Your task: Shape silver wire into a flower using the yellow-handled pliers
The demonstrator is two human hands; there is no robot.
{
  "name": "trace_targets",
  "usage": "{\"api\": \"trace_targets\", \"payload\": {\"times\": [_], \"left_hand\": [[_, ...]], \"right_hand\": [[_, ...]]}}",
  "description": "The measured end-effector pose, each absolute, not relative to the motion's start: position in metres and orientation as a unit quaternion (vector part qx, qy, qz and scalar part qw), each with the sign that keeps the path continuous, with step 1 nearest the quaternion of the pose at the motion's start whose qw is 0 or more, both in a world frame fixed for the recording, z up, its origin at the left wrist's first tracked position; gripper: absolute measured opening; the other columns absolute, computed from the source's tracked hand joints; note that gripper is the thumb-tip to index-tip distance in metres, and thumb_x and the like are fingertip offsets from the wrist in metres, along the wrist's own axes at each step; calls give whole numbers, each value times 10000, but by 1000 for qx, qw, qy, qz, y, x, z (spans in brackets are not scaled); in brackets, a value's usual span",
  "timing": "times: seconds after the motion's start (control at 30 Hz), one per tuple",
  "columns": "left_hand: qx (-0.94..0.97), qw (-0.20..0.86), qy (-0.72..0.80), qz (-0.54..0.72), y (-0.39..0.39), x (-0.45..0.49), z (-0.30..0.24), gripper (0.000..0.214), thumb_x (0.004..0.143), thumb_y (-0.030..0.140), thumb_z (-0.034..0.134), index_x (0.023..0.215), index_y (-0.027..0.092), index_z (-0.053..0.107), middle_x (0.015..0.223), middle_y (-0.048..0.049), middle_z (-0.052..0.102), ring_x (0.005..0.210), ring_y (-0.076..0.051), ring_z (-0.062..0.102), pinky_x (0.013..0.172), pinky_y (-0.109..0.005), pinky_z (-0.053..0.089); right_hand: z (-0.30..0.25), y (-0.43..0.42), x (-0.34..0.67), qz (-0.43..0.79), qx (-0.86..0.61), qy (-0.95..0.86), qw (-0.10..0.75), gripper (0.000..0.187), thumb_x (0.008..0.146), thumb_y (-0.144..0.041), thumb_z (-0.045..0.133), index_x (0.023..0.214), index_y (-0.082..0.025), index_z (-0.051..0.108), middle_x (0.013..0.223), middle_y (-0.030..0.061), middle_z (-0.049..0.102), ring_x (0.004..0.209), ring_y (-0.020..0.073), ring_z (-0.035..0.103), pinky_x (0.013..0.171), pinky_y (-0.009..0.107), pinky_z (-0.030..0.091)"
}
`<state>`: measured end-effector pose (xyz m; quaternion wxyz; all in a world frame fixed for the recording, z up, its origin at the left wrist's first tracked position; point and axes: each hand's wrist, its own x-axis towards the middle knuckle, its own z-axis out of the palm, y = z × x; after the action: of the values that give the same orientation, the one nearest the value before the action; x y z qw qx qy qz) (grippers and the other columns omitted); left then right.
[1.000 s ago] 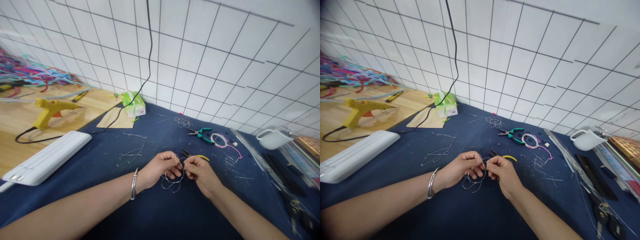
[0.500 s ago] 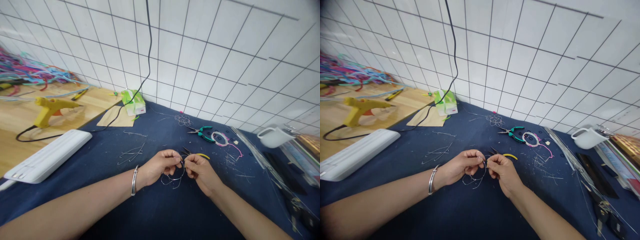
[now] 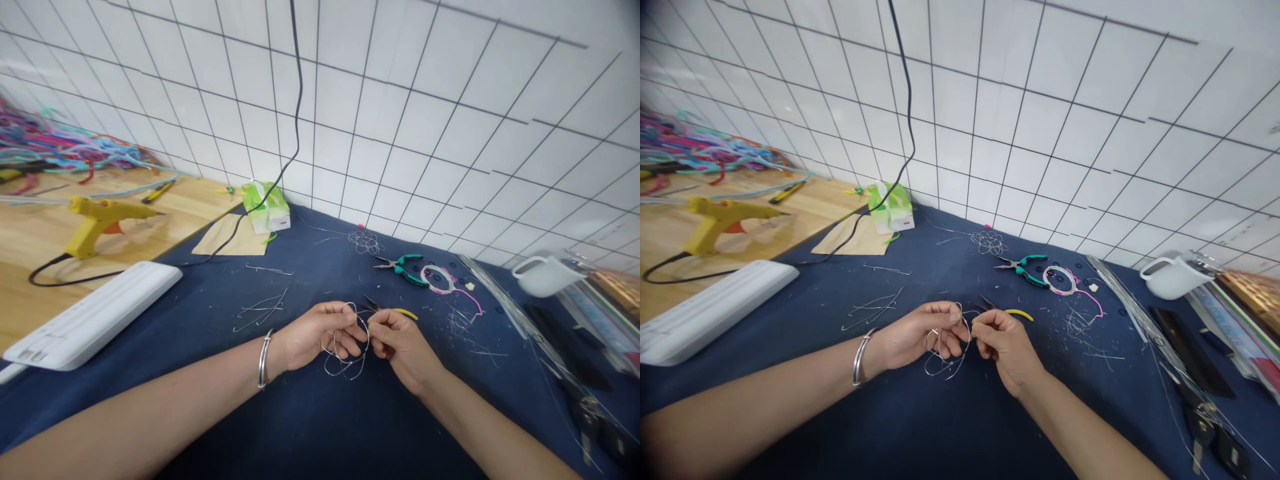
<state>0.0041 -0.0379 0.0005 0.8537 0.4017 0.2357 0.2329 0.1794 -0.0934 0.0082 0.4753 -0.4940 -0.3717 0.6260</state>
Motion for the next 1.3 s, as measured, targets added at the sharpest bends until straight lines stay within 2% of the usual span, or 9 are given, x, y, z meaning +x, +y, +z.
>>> {"api": "trace_targets", "payload": {"times": [0.13, 0.3, 0.5, 0.63, 0.77, 0.9, 1.2, 1.3], "left_hand": [[402, 837, 246, 279, -38, 5, -1, 239, 817, 351, 532, 856, 118, 571, 898, -103, 630, 646, -126, 616, 554, -231, 471], [430, 796, 271, 330, -39, 7, -1, 324, 827, 356, 516, 1107, 194, 520, 902, -61, 610, 529, -71, 555, 508, -212, 435], [459, 764, 279, 358, -38, 9, -5, 204, 804, 300, 559, 951, 159, 553, 832, -32, 589, 580, -76, 556, 523, -195, 422], [492, 738, 271, 375, -35, 8, -7, 231, 790, 229, 572, 1012, 180, 534, 798, -1, 565, 565, -68, 543, 537, -205, 421], [529, 713, 287, 359, -34, 7, -4, 173, 788, 218, 566, 944, 144, 562, 734, 3, 553, 585, -76, 537, 577, -226, 438], [549, 702, 288, 352, -35, 6, -5, 145, 760, 236, 601, 844, 136, 537, 641, 23, 524, 536, -73, 500, 507, -209, 415], [549, 741, 247, 297, -33, 5, -7, 79, 748, 140, 567, 760, 147, 489, 633, 49, 455, 468, -36, 412, 453, -189, 339], [535, 759, 244, 279, -34, 5, -5, 84, 761, 160, 564, 753, 146, 482, 610, 51, 435, 463, -31, 372, 449, -186, 299]], "right_hand": [[9, -94, 180, 629, -489, -375, 474, 165, 704, -294, 657, 746, -180, 545, 531, -55, 455, 477, 62, 370, 468, 212, 258], [8, -94, 181, 627, -487, -387, 469, 148, 719, -282, 645, 756, -183, 542, 547, -56, 457, 475, 60, 364, 465, 215, 249], [6, -93, 182, 624, -481, -396, 471, 118, 740, -256, 627, 762, -178, 541, 563, -50, 461, 486, 60, 370, 465, 214, 254], [6, -93, 181, 621, -482, -401, 471, 105, 751, -250, 615, 762, -176, 541, 563, -44, 466, 497, 65, 381, 474, 216, 270], [6, -94, 181, 619, -490, -406, 461, 102, 756, -255, 609, 772, -181, 541, 563, -40, 476, 507, 72, 397, 478, 218, 276], [5, -94, 181, 619, -491, -412, 455, 106, 757, -263, 606, 757, -175, 547, 564, -36, 485, 515, 71, 405, 482, 213, 283], [1, -95, 180, 634, -491, -404, 441, 114, 730, -250, 634, 776, -173, 563, 598, -26, 528, 521, 73, 452, 464, 200, 319], [1, -95, 181, 638, -493, -398, 437, 124, 729, -262, 636, 783, -172, 571, 593, -17, 546, 532, 87, 484, 475, 209, 357]]}}
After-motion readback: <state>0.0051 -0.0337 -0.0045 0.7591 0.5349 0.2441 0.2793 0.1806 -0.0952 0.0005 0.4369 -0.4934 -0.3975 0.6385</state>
